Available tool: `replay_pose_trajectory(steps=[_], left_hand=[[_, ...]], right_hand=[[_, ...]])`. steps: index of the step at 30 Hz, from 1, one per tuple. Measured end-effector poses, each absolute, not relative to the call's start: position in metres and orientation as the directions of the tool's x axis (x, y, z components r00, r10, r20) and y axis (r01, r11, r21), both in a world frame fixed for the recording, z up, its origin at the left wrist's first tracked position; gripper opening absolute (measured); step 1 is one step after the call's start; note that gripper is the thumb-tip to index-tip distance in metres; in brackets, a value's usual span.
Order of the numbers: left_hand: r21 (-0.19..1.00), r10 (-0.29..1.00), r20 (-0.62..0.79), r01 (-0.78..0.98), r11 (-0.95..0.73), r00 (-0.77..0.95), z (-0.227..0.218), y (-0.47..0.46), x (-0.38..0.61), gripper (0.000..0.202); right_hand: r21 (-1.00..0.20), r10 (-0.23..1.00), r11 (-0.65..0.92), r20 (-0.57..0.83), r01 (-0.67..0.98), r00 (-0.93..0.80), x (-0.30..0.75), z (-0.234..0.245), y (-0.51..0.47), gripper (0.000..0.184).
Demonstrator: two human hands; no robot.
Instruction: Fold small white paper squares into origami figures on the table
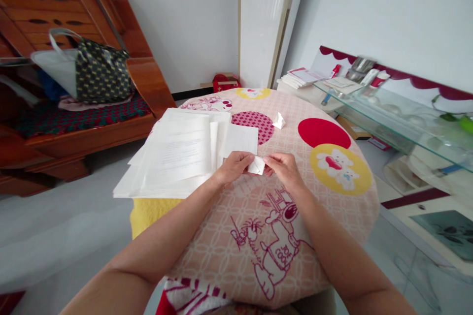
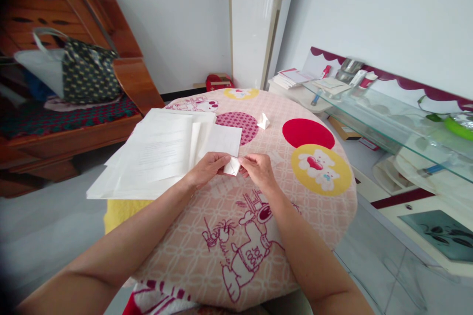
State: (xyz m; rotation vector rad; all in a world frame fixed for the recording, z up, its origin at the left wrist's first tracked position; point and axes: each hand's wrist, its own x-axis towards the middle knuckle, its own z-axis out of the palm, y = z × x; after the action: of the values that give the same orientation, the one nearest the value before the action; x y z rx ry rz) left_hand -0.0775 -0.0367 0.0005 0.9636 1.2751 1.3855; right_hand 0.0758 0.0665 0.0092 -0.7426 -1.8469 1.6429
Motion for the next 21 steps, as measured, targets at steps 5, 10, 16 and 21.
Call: replay_pose_trajectory(steps=[5, 10, 16, 21], left_hand=[[0.997, 0.984, -0.047, -0.063, 0.036, -0.173, 0.0013, -0.0382, -0.0761, 0.043], [0.976, 0.985, -0.099, -0.206, 0.069, -0.141, 0.0078, -0.0382, -0.073, 0.043], [0.95, 0.963, -0.213, -0.267, 0.164, -0.164, 0.0088, -0.038, -0.0728, 0.046], [0.952, 0.958, -0.218, -0.259, 0.166, -0.187, 0.0085, -0.0388, -0.0753, 0.042]], right_hand=[[-0.987, 0.67, 0.133, 0.024, 0.088, -0.742, 0.0784, 0.0118, 0.0673, 0.029], [-0.978, 0.721, 0.192, 0.087, 0.077, -0.688, 0.0777, 0.01, 0.0663, 0.027], [-0.972, 0.766, 0.232, 0.16, 0.036, -0.623, 0.0748, 0.0065, 0.0637, 0.026], [-0.978, 0.747, 0.206, 0.154, 0.005, -0.647, 0.0746, 0.0054, 0.0632, 0.029]])
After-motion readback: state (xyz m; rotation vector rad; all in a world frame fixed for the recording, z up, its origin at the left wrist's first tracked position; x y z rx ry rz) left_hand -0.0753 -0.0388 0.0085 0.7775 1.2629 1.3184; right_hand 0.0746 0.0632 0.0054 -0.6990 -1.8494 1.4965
